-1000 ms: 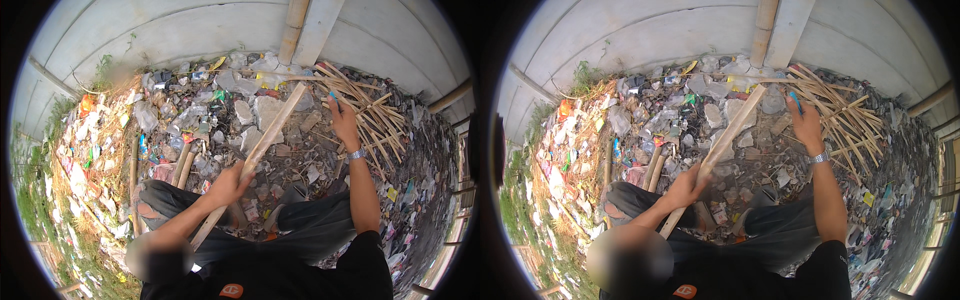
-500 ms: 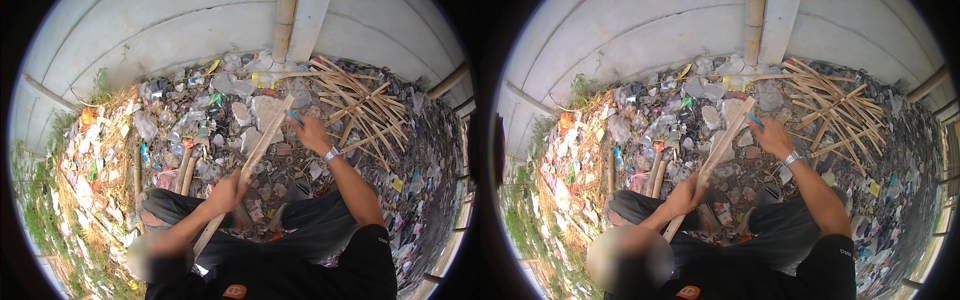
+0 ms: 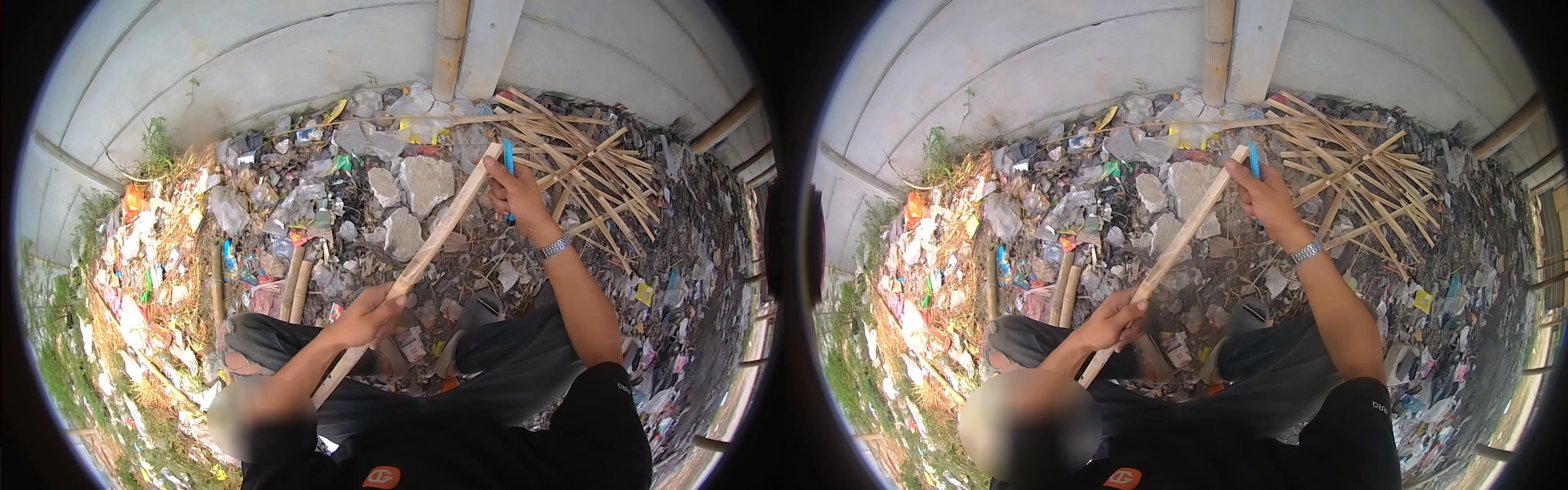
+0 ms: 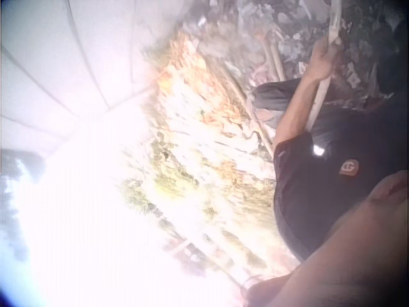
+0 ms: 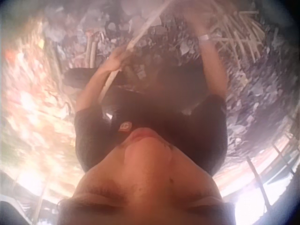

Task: The person sits on the ground and uses a machete to split a long bamboo pole into thin strips. They then use a blue utility knife to further shave and refine the strips, placing the finished pieces on a pile nearby.

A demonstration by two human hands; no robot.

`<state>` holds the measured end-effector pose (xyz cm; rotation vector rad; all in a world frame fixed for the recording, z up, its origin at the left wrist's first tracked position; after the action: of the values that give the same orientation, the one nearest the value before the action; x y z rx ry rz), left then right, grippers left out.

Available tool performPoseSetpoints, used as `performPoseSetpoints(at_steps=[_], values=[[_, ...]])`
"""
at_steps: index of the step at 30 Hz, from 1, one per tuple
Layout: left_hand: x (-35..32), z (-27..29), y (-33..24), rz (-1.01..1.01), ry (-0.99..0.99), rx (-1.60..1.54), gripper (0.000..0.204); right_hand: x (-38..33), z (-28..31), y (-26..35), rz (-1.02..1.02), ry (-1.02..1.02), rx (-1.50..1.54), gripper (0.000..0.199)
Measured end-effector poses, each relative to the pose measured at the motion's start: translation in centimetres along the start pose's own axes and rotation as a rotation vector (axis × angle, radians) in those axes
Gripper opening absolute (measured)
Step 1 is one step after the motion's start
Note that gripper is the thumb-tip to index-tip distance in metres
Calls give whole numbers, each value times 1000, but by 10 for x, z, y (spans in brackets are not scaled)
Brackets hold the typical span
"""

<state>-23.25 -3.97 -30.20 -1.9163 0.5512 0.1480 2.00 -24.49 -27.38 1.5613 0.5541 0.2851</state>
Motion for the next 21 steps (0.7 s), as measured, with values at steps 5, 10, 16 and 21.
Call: performPoseSetpoints(at_steps=[5, 10, 16, 21], values=[[3, 0, 11, 24, 50, -258, 28, -13, -12, -3, -43, -33, 45, 31], [4, 2, 15, 89, 126, -456, 29, -22, -19, -3, 0, 23, -1, 32], [6, 2, 18, 149, 140, -581, 28, -38, -47, -23, 205, 37, -398, 36], [12, 9, 20, 128, 167, -730, 31, -77, -85, -11, 315, 272, -870, 64]])
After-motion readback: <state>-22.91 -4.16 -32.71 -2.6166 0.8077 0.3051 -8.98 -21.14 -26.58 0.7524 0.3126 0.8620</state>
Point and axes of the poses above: each hand's wrist, its own x-axis towards the middle knuckle, its own z-axis out of the back of the hand, y = z × x, the point moved 3 cm from there along x, towards the middle knuckle, and after that the axes turned 5 degrees about -x, right-handed, at the moved point
